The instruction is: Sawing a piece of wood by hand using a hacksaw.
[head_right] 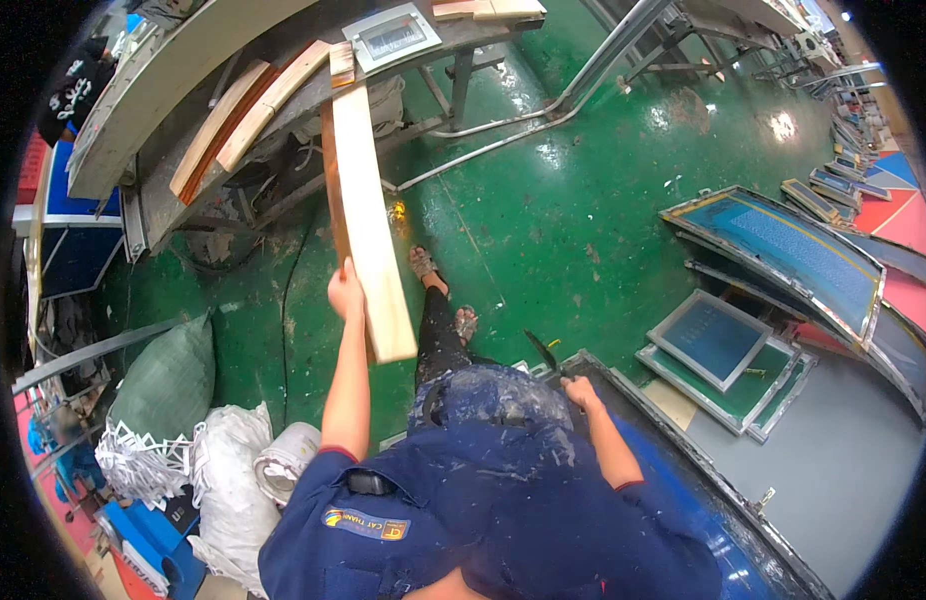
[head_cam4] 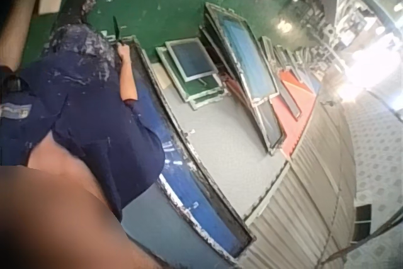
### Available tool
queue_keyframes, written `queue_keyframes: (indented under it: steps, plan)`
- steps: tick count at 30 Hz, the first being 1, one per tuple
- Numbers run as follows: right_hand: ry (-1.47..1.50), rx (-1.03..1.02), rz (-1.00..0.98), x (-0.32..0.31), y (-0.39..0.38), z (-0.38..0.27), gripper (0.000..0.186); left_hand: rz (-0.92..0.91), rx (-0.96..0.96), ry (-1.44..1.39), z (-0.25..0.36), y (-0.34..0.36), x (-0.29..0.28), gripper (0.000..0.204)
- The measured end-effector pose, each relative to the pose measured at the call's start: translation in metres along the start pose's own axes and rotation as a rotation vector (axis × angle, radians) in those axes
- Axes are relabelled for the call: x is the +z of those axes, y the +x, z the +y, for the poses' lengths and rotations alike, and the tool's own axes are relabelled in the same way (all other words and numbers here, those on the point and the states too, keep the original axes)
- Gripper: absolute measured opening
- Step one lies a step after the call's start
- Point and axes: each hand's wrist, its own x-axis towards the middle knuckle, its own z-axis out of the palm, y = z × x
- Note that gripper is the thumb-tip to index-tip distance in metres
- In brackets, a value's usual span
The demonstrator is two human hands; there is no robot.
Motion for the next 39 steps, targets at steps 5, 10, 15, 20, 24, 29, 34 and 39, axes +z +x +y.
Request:
queue_keyframes:
  steps: [5, 10, 15, 20, 24, 29, 34, 39]
  plan:
    - [0.143, -0.075, 0.047, 0.021, 0.001, 0.017, 0.041, -0.167, 0.057, 0.081, 0.062, 0.053, 0.083, 0.049]
    - [0.384, 0.172, 0.077, 0.066, 0.003, 0.065, 0.055, -0.788, -0.158, 0.114, 0.109, -0.039, 0.162, 0.040]
    - [0.587, 0.096, 0.171, 0.069, -0.015, -0.007, 0.040, -0.992, -0.327, 0.135, 0.056, -0.015, 0.175, 0.039]
    - [1.025, 0.369, 0.280, 0.075, -0.046, -0.063, 0.033, -1.449, 0.039, 0.706, 0.125, 0.058, 0.165, 0.038]
    - [1.162, 0.479, 0.628, 0.066, -0.065, -0.136, 0.034, -0.879, 0.684, 0.552, 0.233, 0.128, 0.187, 0.042]
    - [1.332, 0.319, 0.858, 0.017, -0.033, -0.296, 0.026, -0.950, 1.491, 0.783, 0.266, 0.252, 0.236, 0.041]
    - [1.342, 0.065, 0.727, -0.003, -0.035, -0.456, 0.017, -1.097, 1.510, 0.915, 0.239, 0.285, 0.247, 0.042]
    - [1.618, -0.022, 0.317, 0.033, -0.033, -0.566, 0.020, -1.123, 1.559, 0.720, 0.230, 0.300, 0.243, 0.037]
